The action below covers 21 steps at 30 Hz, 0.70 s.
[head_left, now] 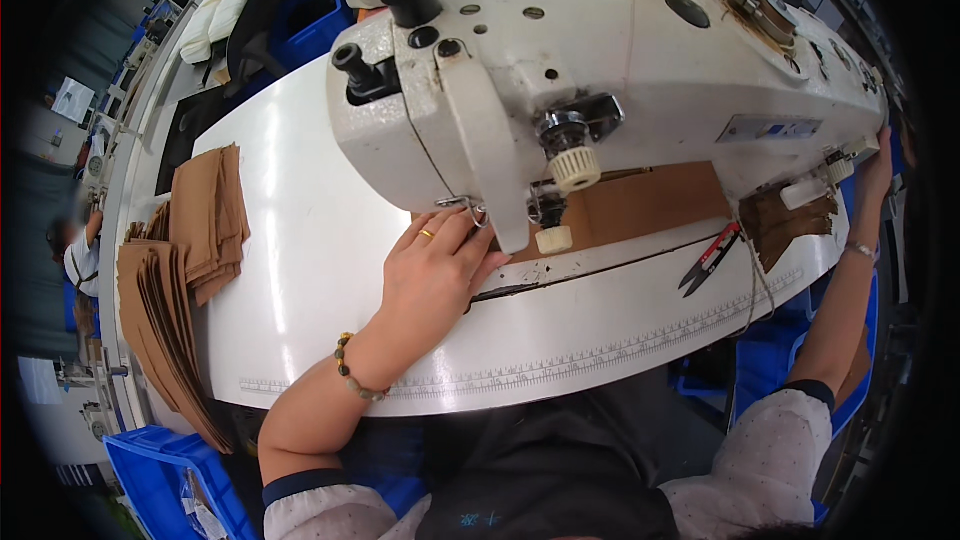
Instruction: Sewing a zipper onto a leather panel using an industrial sewing machine.
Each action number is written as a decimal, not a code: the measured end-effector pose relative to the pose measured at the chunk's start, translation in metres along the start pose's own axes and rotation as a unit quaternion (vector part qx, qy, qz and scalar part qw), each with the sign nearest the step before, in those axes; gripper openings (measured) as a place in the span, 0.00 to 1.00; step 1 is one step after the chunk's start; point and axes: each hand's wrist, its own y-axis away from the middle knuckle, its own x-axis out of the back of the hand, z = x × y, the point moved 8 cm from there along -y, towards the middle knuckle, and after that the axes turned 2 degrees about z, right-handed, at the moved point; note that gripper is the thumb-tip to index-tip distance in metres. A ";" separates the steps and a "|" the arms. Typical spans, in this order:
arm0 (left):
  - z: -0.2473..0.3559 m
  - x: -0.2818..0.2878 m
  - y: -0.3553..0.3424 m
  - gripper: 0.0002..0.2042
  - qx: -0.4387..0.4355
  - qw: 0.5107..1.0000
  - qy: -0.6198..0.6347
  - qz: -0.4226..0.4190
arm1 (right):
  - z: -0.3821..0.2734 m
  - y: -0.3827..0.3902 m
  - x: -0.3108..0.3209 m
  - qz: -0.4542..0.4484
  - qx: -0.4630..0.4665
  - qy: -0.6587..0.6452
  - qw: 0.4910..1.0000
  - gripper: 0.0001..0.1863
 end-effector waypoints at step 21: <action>0.005 0.012 0.007 0.17 -0.024 0.998 -0.028 0.060 | -0.023 0.407 -0.251 -0.572 0.489 0.460 0.471 0.21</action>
